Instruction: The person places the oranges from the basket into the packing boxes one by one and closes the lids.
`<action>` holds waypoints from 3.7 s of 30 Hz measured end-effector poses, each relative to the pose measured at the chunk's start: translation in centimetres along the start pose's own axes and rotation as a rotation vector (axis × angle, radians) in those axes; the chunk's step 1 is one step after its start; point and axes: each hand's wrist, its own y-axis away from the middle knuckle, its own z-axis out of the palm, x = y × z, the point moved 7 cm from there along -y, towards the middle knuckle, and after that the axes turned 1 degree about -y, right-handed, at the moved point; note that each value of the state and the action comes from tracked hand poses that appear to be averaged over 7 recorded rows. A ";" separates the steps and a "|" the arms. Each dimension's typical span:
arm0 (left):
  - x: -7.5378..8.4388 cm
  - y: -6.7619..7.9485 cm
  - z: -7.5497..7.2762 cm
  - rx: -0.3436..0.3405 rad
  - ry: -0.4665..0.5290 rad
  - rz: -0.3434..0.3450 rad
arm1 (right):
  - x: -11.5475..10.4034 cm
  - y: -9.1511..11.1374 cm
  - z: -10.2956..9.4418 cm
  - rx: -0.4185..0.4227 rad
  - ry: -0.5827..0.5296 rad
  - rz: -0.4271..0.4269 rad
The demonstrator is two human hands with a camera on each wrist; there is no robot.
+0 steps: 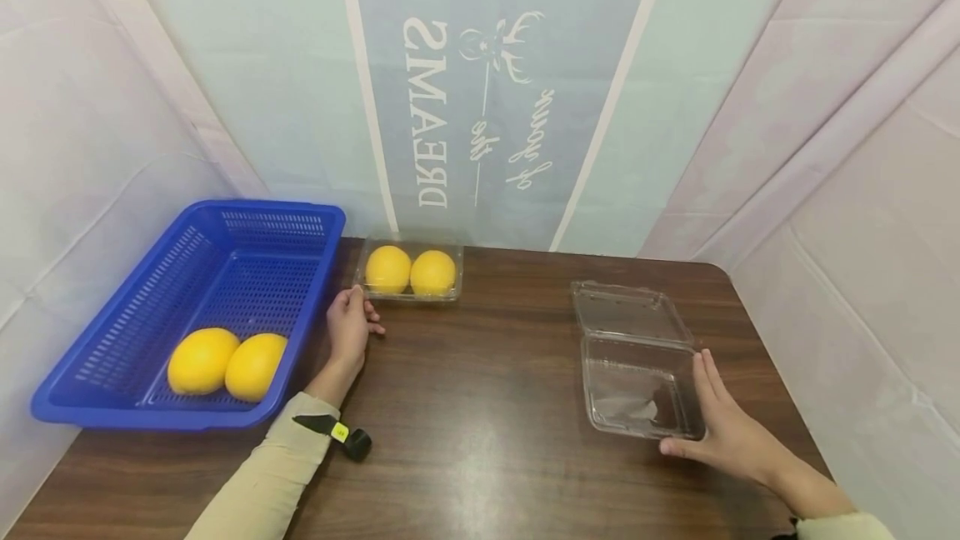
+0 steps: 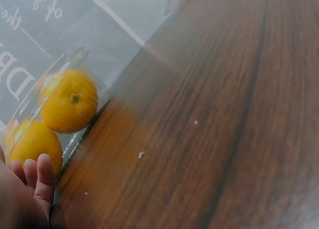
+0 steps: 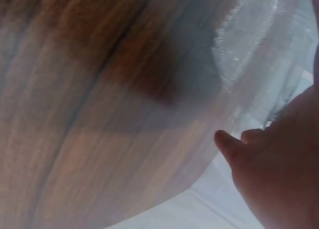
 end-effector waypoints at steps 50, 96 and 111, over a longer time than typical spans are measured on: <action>0.0 0.1 0.0 0.001 -0.014 -0.005 | -2.0 -2.0 0.3 0.020 -0.060 -0.023; 0.0 0.0 -0.1 -0.001 -0.014 -0.004 | -10.1 -9.1 4.3 0.007 -0.044 -0.074; 0.1 0.0 0.0 0.000 -0.024 -0.014 | -11.6 -9.8 5.1 0.013 0.005 -0.058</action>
